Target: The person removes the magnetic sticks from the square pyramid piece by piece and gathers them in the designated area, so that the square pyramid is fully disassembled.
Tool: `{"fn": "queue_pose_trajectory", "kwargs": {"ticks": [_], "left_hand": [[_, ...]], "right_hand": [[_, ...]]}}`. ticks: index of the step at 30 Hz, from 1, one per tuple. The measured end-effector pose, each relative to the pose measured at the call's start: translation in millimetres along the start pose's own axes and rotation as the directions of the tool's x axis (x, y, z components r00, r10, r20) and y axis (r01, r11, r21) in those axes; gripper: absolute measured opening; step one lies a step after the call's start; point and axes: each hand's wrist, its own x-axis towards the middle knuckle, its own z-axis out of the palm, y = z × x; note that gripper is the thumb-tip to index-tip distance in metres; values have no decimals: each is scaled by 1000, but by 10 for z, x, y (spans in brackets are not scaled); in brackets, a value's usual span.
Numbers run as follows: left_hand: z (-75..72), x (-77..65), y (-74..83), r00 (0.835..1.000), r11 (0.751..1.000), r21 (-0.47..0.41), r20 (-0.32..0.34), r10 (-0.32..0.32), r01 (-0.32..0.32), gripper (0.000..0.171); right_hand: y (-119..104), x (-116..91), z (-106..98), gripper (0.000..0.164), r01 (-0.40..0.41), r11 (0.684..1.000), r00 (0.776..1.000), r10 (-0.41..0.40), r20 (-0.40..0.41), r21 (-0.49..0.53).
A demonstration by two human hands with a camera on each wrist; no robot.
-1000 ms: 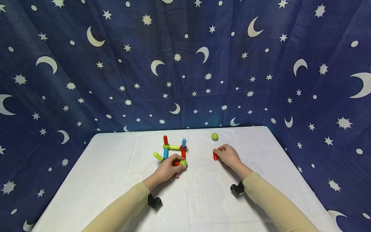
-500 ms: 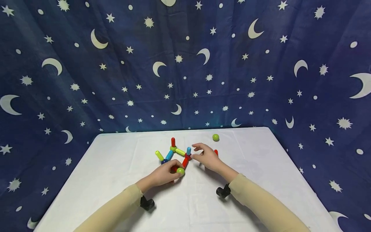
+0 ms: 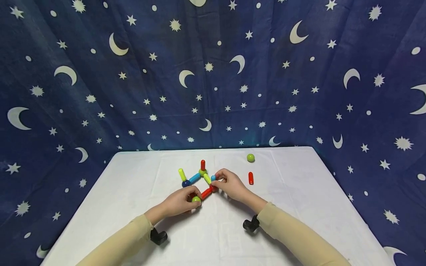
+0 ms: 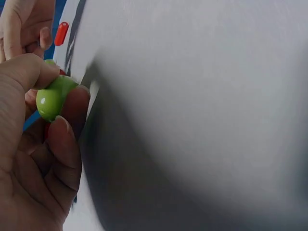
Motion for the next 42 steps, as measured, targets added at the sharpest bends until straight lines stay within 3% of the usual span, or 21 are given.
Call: {"fn": "queue_pose_trajectory", "kwargs": {"ticks": [4, 7, 9, 12, 15, 18, 21, 26, 42], "left_hand": [[-66, -45, -41, 1000, 999, -15, 2, -28, 28, 16], [-120, -66, -72, 998, 998, -22, -15, -54, 54, 23], [-153, -72, -78, 996, 997, -29, -43, -74, 73, 30], [-168, -64, -48, 991, 993, -75, -93, -96, 89, 38], [-97, -17, 30, 986, 976, -203, -122, -111, 85, 44], [46, 56, 121, 982, 939, -333, -136, -134, 82, 47], [193, 141, 189, 975, 908, -408, -149, -164, 91, 46], [333, 256, 224, 967, 911, -401, -177, -184, 100, 38], [368, 289, 196, 957, 916, -394, -228, -178, 77, 31]], "right_hand": [[20, -9, 48, 26, -52, 995, 998, 54, -22, 85], [30, -17, 84, 28, -127, 966, 991, 133, -16, 224], [36, -22, 107, 31, -182, 927, 981, 192, 2, 328], [37, -26, 144, 33, -256, 842, 962, 268, 44, 475], [39, -27, 162, 35, -312, 763, 941, 331, 72, 566], [49, -8, 179, 36, -333, 729, 928, 364, 72, 598], [58, 9, 203, 36, -340, 722, 920, 389, 53, 603], [81, 15, 247, 37, -354, 708, 904, 427, 30, 611], [101, 10, 305, 42, -340, 738, 896, 442, -36, 583]]}}
